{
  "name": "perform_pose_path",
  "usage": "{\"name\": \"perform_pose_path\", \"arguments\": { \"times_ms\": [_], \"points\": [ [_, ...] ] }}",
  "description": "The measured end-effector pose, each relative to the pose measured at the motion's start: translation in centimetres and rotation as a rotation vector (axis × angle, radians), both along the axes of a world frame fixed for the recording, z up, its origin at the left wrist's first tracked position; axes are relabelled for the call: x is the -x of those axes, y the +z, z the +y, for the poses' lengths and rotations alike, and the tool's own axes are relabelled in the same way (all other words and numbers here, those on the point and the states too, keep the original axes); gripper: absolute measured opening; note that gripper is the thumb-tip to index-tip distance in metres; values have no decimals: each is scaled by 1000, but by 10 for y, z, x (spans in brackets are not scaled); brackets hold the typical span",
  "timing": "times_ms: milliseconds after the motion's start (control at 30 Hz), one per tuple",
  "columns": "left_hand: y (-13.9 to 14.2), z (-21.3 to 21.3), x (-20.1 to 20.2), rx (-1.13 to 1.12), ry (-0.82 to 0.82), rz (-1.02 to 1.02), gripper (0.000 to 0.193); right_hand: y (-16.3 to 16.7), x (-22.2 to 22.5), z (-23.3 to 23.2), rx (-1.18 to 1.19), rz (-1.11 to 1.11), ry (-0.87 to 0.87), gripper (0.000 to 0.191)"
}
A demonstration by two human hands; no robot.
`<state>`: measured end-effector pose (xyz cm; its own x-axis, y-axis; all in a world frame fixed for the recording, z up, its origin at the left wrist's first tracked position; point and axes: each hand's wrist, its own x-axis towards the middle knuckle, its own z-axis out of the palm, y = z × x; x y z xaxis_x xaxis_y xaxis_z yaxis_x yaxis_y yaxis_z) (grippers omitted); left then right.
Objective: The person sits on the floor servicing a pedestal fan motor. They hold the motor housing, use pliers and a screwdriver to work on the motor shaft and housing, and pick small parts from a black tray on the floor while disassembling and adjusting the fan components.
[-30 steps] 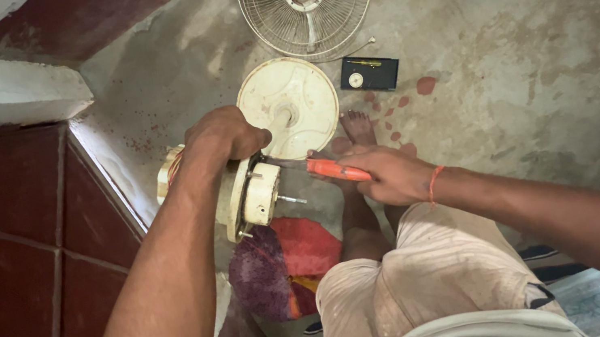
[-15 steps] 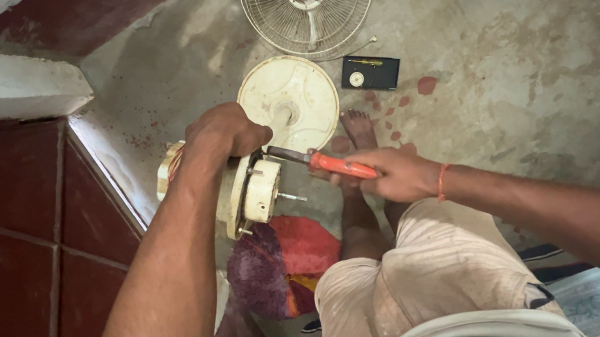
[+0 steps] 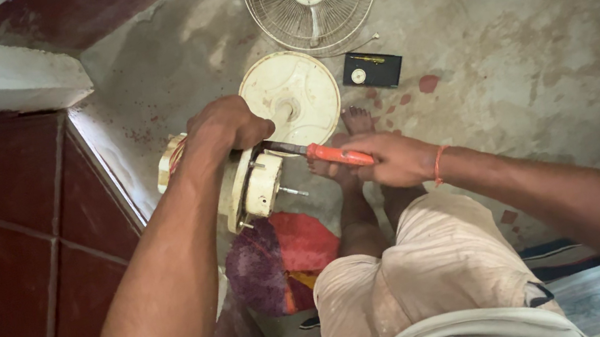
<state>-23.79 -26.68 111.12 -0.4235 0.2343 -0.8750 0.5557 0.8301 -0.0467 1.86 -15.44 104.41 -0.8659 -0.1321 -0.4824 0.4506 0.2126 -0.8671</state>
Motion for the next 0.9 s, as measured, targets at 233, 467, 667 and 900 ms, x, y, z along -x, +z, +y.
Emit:
{"name": "perform_pose_path", "arguments": {
  "times_ms": [233, 467, 667, 900],
  "points": [
    [-3, -1, 1, -15, -5, 4, 46, 0, 5, 7, -102, 67, 76, 36],
    [-4, 0, 1, -2, 12, 8, 45, -6, 17, 13, 122, -328, 47, 6],
    [1, 0, 1, -1, -7, -3, 41, -24, 27, 34, 1039, -732, -105, 15],
    [1, 1, -1, 10, -1, 29, 46, 16, 38, 41, 802, -698, 19, 53]
  ]
}}
